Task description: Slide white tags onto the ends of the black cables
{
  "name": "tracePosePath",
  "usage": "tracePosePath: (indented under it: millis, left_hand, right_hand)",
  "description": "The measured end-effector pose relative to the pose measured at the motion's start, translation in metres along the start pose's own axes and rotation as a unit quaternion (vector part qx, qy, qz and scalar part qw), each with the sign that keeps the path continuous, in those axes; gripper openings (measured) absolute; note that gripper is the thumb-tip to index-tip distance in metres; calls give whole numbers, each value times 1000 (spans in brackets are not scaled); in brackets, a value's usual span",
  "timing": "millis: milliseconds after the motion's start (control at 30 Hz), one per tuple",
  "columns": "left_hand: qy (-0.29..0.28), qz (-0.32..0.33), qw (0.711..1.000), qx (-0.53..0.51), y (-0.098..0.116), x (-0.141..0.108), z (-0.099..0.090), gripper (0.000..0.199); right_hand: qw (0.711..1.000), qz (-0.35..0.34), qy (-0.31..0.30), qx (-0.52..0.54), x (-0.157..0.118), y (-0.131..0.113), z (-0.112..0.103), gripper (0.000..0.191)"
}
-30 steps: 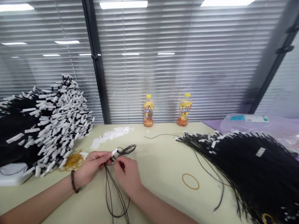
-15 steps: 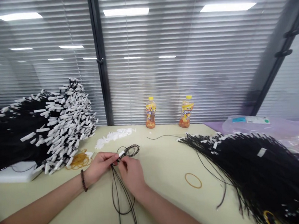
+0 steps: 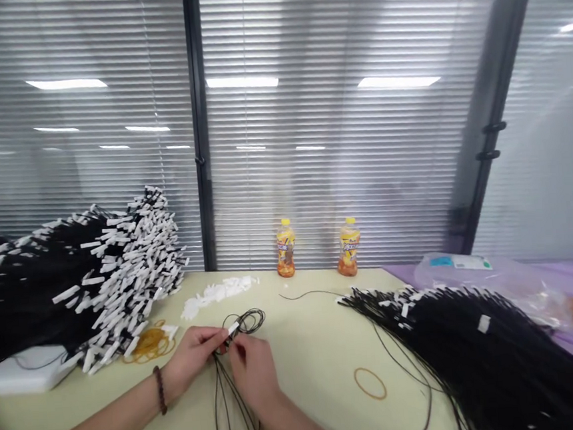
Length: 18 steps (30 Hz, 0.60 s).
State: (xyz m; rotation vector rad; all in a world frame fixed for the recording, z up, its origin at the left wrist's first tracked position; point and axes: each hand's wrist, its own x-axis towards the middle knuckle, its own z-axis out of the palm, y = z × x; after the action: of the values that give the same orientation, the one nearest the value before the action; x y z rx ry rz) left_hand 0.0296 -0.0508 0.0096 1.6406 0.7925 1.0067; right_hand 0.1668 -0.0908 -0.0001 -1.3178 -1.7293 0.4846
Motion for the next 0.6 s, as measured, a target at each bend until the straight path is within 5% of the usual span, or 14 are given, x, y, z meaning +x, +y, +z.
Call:
tracePosePath:
  millis: [233, 400, 600]
  left_hand:
    - [100, -49, 994, -16, 0, 15, -28, 36]
    - [166, -25, 980, -109, 33, 27, -65, 30]
    - [-2, 13, 992, -129, 86, 8, -61, 19]
  right_hand:
    - [989, -5, -95, 116, 6, 6, -7, 31]
    - [957, 33, -215, 193, 9, 12, -20, 20]
    - [894, 113, -278, 332, 16, 13, -32, 24]
